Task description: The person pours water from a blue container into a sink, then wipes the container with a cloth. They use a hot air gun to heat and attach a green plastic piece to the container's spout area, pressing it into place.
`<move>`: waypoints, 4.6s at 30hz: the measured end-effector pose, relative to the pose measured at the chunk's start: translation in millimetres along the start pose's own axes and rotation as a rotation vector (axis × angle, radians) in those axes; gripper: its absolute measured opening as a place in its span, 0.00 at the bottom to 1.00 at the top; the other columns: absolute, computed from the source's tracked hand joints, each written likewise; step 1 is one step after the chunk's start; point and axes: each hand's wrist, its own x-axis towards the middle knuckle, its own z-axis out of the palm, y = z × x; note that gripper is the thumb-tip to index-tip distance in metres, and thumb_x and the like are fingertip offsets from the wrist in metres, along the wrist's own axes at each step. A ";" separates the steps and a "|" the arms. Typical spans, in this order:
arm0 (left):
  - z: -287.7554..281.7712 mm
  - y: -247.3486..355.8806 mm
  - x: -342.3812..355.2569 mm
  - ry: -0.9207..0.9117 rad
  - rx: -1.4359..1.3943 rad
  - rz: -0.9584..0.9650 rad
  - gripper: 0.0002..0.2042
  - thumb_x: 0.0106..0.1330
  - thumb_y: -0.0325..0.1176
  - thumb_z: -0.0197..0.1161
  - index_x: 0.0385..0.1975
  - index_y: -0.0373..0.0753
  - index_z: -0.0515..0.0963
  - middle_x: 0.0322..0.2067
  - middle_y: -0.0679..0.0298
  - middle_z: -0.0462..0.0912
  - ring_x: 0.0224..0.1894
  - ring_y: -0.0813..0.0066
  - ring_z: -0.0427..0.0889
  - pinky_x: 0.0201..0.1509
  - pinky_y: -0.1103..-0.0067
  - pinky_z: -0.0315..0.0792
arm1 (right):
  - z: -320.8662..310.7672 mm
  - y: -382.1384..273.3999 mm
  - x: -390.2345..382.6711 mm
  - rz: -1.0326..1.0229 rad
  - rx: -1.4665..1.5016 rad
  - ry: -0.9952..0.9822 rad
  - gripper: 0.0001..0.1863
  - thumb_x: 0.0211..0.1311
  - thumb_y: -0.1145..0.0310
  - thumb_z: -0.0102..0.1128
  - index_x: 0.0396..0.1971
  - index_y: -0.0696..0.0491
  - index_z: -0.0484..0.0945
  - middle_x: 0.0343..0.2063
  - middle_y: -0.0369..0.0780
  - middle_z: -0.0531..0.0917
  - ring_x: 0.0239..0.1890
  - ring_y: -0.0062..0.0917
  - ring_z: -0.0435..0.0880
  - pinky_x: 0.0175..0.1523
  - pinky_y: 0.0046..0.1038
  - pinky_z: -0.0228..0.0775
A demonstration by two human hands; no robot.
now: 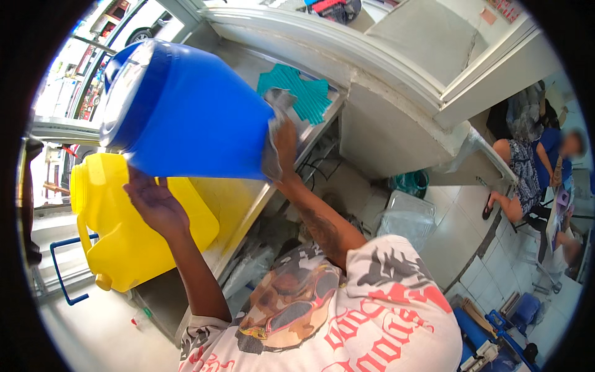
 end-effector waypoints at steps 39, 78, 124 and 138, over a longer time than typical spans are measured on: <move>5.9 -22.8 -103.8 -0.594 0.184 -0.426 0.17 0.71 0.35 0.65 0.53 0.31 0.78 0.45 0.64 0.82 0.45 0.80 0.78 0.54 0.81 0.70 | -182.4 -98.8 99.4 0.320 0.835 -0.597 0.29 0.70 0.58 0.58 0.66 0.56 0.68 0.60 0.40 0.77 0.59 0.25 0.78 0.64 0.31 0.72; -58.8 -735.3 -132.5 0.097 0.243 -1.693 0.23 0.66 0.57 0.62 0.37 0.39 0.78 0.26 0.64 0.80 0.19 0.74 0.71 0.24 0.74 0.70 | -236.7 204.7 -421.2 1.300 -0.114 -0.162 0.08 0.65 0.73 0.57 0.40 0.56 0.82 0.28 0.40 0.87 0.31 0.27 0.87 0.37 0.28 0.76; 242.4 -251.3 38.0 -0.234 1.023 0.162 0.14 0.62 0.43 0.65 0.40 0.41 0.83 0.38 0.55 0.84 0.41 0.56 0.83 0.49 0.56 0.73 | -350.1 99.2 -143.4 0.934 0.232 -0.158 0.05 0.53 0.75 0.68 0.28 0.57 0.79 0.19 0.36 0.80 0.19 0.21 0.78 0.25 0.24 0.69; 252.3 -264.4 -3.0 -0.359 1.119 -0.342 0.17 0.55 0.42 0.66 0.43 0.46 0.86 0.44 0.53 0.86 0.51 0.50 0.84 0.56 0.63 0.76 | -350.3 98.4 -116.8 1.078 0.356 -0.042 0.05 0.54 0.75 0.64 0.31 0.57 0.80 0.24 0.37 0.82 0.21 0.22 0.80 0.27 0.26 0.72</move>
